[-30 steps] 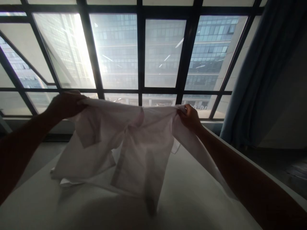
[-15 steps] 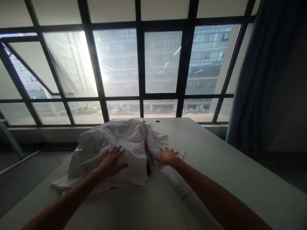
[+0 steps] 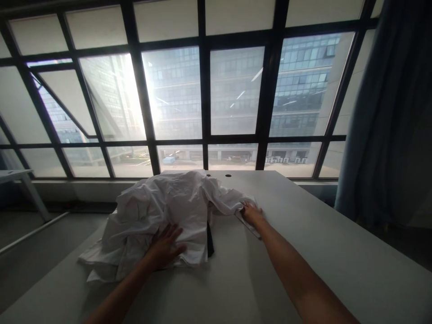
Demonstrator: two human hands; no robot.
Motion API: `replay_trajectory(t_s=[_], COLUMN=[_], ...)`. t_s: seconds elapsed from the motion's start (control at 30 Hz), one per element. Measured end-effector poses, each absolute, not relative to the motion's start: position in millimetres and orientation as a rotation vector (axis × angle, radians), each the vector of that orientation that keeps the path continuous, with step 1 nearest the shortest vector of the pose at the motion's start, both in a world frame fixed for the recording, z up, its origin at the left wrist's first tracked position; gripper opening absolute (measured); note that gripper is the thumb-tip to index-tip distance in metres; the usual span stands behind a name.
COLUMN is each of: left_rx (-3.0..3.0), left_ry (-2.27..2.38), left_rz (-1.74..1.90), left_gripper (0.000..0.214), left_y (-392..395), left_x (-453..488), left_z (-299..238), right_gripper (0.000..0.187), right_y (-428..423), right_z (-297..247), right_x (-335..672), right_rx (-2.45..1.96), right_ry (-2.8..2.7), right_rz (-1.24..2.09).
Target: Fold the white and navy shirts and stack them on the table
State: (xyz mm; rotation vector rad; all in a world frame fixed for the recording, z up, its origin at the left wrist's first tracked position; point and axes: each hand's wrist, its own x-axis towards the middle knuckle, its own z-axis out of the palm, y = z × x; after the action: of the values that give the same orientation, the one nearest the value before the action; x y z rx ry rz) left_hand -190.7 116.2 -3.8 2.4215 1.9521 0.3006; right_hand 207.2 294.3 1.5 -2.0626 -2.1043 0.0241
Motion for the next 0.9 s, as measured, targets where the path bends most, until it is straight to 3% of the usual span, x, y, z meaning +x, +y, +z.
replay_trajectory(t_s=[0.23,0.43,0.63,0.9], left_rx=[2.424,2.685,2.619,2.402], left_ry=[1.971,2.046,2.188,2.104], left_rz=[0.38,0.772,1.035,1.257], left_gripper=[0.061,0.037,0.04,0.038], left_y=[130,113,80,41], left_x=[-196,-195,-157,-73], left_z=[0,7,37,58], right_gripper=[0.048,0.04,0.037,0.04], right_y=[260,145,65,38], right_z=[23,20,3,3], right_x=[184,226,283,292], right_rx=[-1.788,-1.674,-1.815,-1.839], right_ry=[-1.971,-2.212,-2.191,-2.126], right_rz=[-0.397,-0.214,-0.037,0.031])
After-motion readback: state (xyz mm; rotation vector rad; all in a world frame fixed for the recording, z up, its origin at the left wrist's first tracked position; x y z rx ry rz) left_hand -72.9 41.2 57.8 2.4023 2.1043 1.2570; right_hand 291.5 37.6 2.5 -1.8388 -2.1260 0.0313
